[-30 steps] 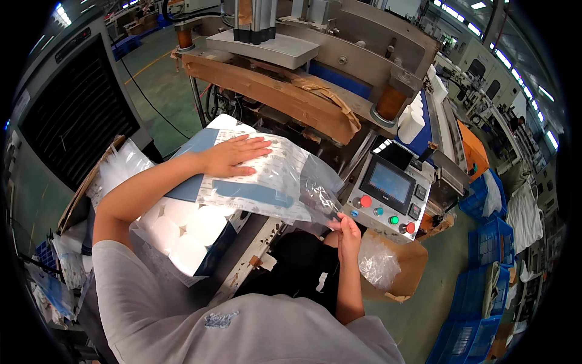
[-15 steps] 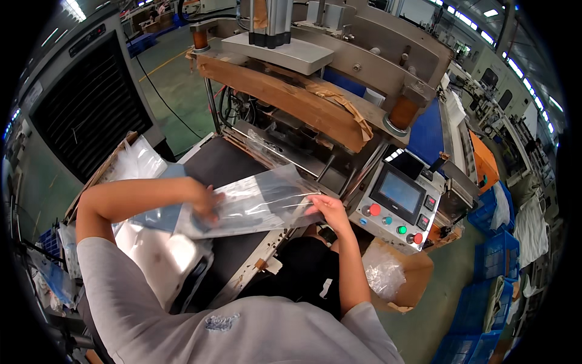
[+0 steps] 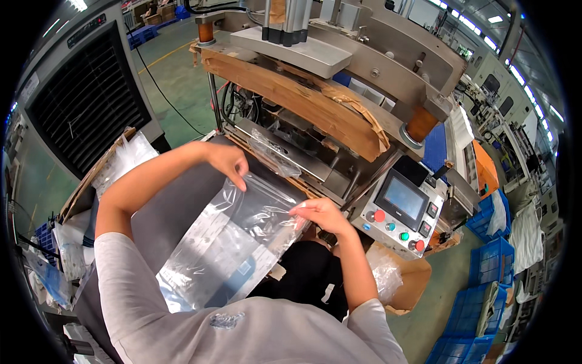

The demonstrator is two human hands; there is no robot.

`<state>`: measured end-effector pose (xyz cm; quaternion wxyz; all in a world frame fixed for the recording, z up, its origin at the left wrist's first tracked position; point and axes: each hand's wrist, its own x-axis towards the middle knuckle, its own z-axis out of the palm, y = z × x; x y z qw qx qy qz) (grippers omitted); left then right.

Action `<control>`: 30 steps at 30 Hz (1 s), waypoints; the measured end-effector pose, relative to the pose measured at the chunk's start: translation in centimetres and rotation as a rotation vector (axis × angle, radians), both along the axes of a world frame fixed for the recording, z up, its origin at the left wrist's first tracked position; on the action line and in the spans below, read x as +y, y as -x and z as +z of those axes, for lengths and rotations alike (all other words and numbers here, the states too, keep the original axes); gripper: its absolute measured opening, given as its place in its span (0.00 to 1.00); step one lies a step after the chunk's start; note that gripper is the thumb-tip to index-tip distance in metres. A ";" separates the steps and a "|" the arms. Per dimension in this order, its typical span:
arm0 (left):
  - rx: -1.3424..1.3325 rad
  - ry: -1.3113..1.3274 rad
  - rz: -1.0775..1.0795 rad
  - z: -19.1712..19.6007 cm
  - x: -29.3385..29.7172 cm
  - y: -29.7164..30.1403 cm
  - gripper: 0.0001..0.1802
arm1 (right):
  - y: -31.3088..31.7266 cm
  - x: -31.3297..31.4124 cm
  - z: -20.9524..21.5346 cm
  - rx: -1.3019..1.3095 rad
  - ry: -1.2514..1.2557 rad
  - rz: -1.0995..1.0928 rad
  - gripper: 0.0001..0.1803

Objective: The person places a plastic bag over a stack of white cylindrical items on a conveyor belt, then pushes the bagged stack through a heat-sealing machine. The person repeats this process for multiple stacks, removing sealed packages and placing new stacks into the machine.

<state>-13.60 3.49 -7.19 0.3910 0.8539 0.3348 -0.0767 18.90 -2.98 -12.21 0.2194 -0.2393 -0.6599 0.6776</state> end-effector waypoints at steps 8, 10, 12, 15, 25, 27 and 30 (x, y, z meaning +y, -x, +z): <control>-0.202 0.159 0.377 3.1 8.7 6.9 0.18 | -2.1 6.6 0.2 0.226 -0.094 -0.309 0.18; -0.233 0.062 0.405 2.6 11.3 7.5 0.18 | -1.3 8.9 -1.0 0.230 -0.131 -0.465 0.16; -0.315 -0.020 0.396 1.2 13.9 7.4 0.17 | -0.2 11.9 -3.3 0.285 -0.181 -0.614 0.14; -0.461 -0.245 0.480 -1.7 18.2 6.1 0.15 | 0.6 17.2 -5.9 0.296 -0.065 -0.976 0.09; -0.322 -0.954 0.766 -7.2 27.8 -0.2 0.13 | 1.7 25.5 -6.3 0.098 -0.450 -1.318 0.09; -0.291 -0.960 0.764 -6.0 27.8 0.4 0.13 | 1.6 25.1 -6.4 0.026 -0.547 -1.300 0.09; -0.269 -0.948 0.741 -3.6 26.1 1.9 0.13 | 0.7 21.4 -6.7 -0.085 -0.853 -1.338 0.10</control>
